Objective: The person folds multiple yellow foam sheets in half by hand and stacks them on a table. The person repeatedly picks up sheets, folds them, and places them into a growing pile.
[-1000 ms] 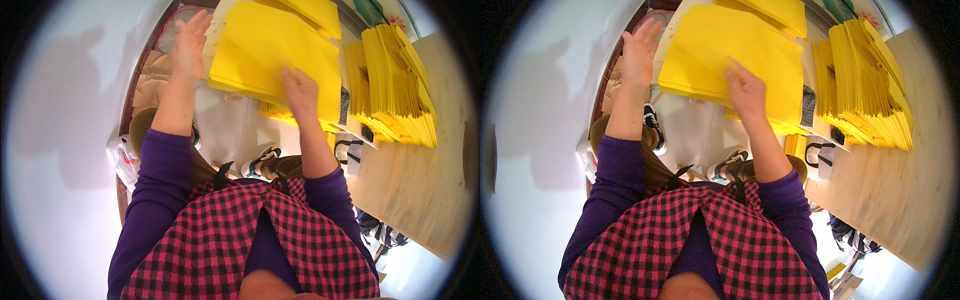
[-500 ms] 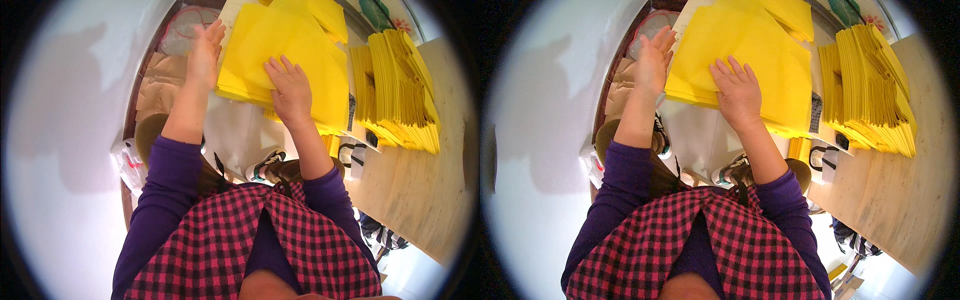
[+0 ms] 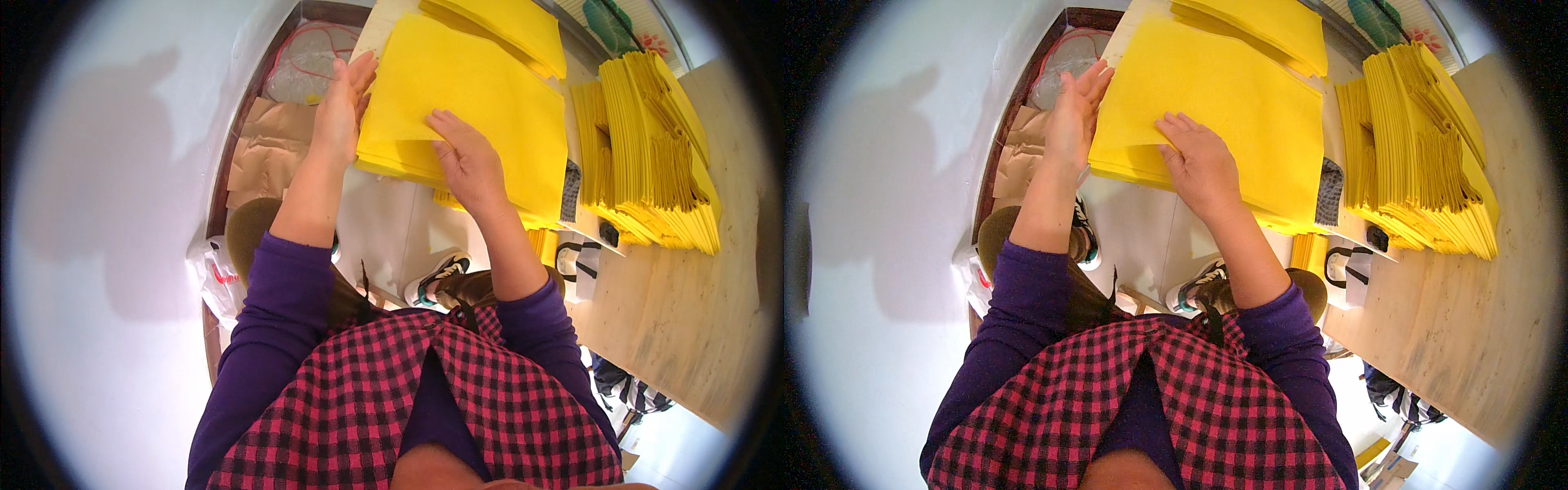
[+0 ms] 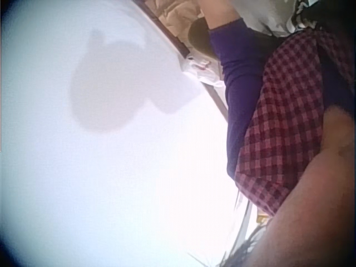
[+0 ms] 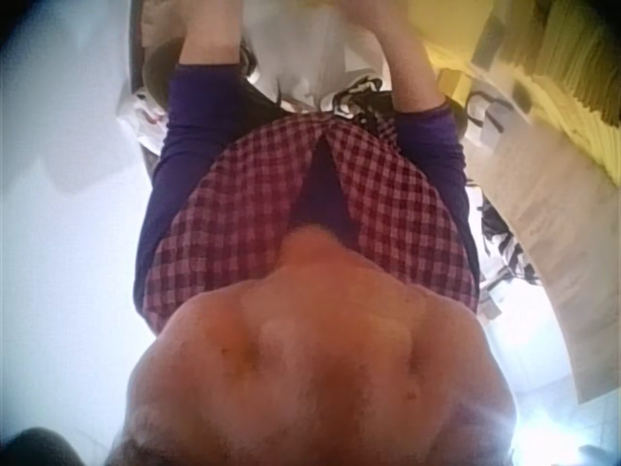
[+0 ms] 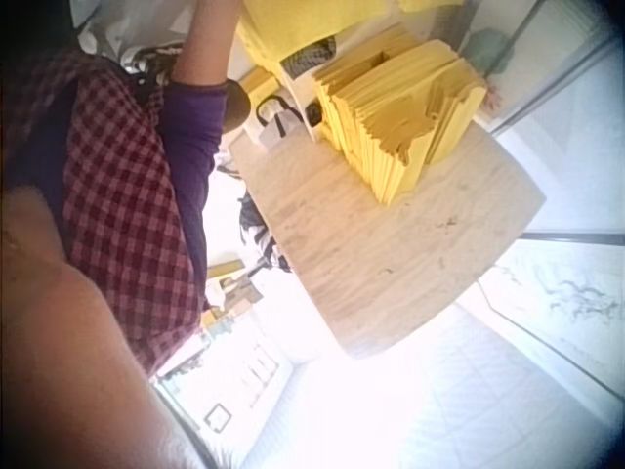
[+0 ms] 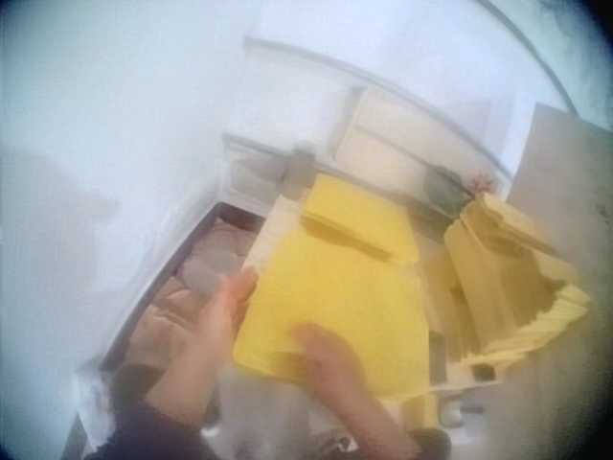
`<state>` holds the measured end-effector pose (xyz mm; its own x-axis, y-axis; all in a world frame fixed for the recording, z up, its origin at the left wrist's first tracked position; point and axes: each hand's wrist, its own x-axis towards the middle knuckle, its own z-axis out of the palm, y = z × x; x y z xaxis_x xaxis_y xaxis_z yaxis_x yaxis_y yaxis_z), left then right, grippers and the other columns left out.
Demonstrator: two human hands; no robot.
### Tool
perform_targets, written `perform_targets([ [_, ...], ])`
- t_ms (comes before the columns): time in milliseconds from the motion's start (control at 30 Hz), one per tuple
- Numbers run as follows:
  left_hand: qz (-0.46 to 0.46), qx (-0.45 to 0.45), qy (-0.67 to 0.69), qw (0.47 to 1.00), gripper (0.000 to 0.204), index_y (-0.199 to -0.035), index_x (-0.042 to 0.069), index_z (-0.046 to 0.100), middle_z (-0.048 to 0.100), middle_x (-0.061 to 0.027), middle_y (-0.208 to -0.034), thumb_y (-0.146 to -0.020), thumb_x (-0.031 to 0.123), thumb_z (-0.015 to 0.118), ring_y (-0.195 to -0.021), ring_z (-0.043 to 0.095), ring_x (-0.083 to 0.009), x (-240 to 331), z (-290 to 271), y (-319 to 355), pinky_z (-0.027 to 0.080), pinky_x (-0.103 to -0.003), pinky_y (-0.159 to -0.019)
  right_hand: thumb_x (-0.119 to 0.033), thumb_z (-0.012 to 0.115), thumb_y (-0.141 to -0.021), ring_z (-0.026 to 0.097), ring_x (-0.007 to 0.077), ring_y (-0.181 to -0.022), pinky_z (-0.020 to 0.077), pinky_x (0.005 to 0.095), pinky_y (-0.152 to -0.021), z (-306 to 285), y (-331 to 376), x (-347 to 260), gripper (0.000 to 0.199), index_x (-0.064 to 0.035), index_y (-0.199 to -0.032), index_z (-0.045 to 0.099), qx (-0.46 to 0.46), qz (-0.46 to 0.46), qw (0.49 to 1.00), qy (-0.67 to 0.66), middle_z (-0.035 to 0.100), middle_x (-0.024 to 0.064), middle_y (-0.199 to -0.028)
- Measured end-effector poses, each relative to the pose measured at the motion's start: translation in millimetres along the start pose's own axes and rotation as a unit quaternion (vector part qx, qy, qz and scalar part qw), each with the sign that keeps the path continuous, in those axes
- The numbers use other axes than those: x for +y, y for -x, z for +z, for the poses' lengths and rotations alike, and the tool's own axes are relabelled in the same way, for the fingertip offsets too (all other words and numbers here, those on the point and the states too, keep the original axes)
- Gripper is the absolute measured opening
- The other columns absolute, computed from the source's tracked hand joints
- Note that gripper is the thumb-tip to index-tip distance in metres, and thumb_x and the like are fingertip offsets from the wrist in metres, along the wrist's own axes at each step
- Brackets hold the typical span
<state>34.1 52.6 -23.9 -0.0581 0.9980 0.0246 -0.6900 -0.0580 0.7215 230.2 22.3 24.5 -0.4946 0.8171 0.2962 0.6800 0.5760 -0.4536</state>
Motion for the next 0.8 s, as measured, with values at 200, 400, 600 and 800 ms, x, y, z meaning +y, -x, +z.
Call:
perform_targets([
  [200, 0.0, -0.008, -0.016, 1.0, 0.069, -0.143, 0.002, 0.028, 0.03, -0.0161, -0.148, -0.098, 0.054, 0.02, -0.136, 0.03, -0.0255, 4, 6, 4, 0.024, -0.036, -0.112, -0.022, 0.057, -0.088, 0.05, 0.0325, -0.12, 0.038, 0.046, -0.101, -1, -1, 0, 0.035, -0.0055, -0.119, 0.058, -0.014, -0.026, 0.999, 0.033, 0.059, 0.0158, -0.122],
  [400, 0.011, -0.013, -0.038, 0.999, 0.069, -0.143, 0.001, 0.028, 0.031, -0.015, -0.148, -0.099, 0.053, 0.019, -0.135, 0.032, -0.0246, 5, 11, 6, 0.024, -0.035, -0.111, -0.027, 0.056, -0.089, 0.048, 0.031, -0.123, 0.0344, 0.0453, -0.104, -2, 0, -2, 0.039, -0.0064, -0.122, 0.056, -0.04, -0.055, 0.994, 0.09, 0.057, 0.015, -0.125],
  [600, 0.013, -0.026, -0.037, 0.999, 0.07, -0.143, 0.0, 0.027, 0.029, -0.0149, -0.149, -0.098, 0.053, 0.023, -0.135, 0.031, -0.0246, 2, 12, 7, 0.024, -0.035, -0.112, -0.031, 0.055, -0.09, 0.048, 0.03, -0.123, 0.0349, 0.0455, -0.104, -5, 0, -4, 0.041, -0.0064, -0.123, 0.056, -0.044, -0.038, 0.994, 0.088, 0.057, 0.0135, -0.125],
  [800, 0.02, -0.015, -0.016, 1.0, 0.071, -0.14, -0.006, 0.031, 0.035, -0.0164, -0.145, -0.098, 0.052, 0.029, -0.132, 0.037, -0.0235, 0, 10, 6, 0.028, -0.034, -0.109, -0.031, 0.055, -0.09, 0.048, 0.0301, -0.123, 0.0353, 0.0457, -0.103, -9, -1, -6, 0.04, -0.0057, -0.122, 0.056, -0.033, -0.018, 0.997, 0.068, 0.057, 0.0136, -0.125],
])
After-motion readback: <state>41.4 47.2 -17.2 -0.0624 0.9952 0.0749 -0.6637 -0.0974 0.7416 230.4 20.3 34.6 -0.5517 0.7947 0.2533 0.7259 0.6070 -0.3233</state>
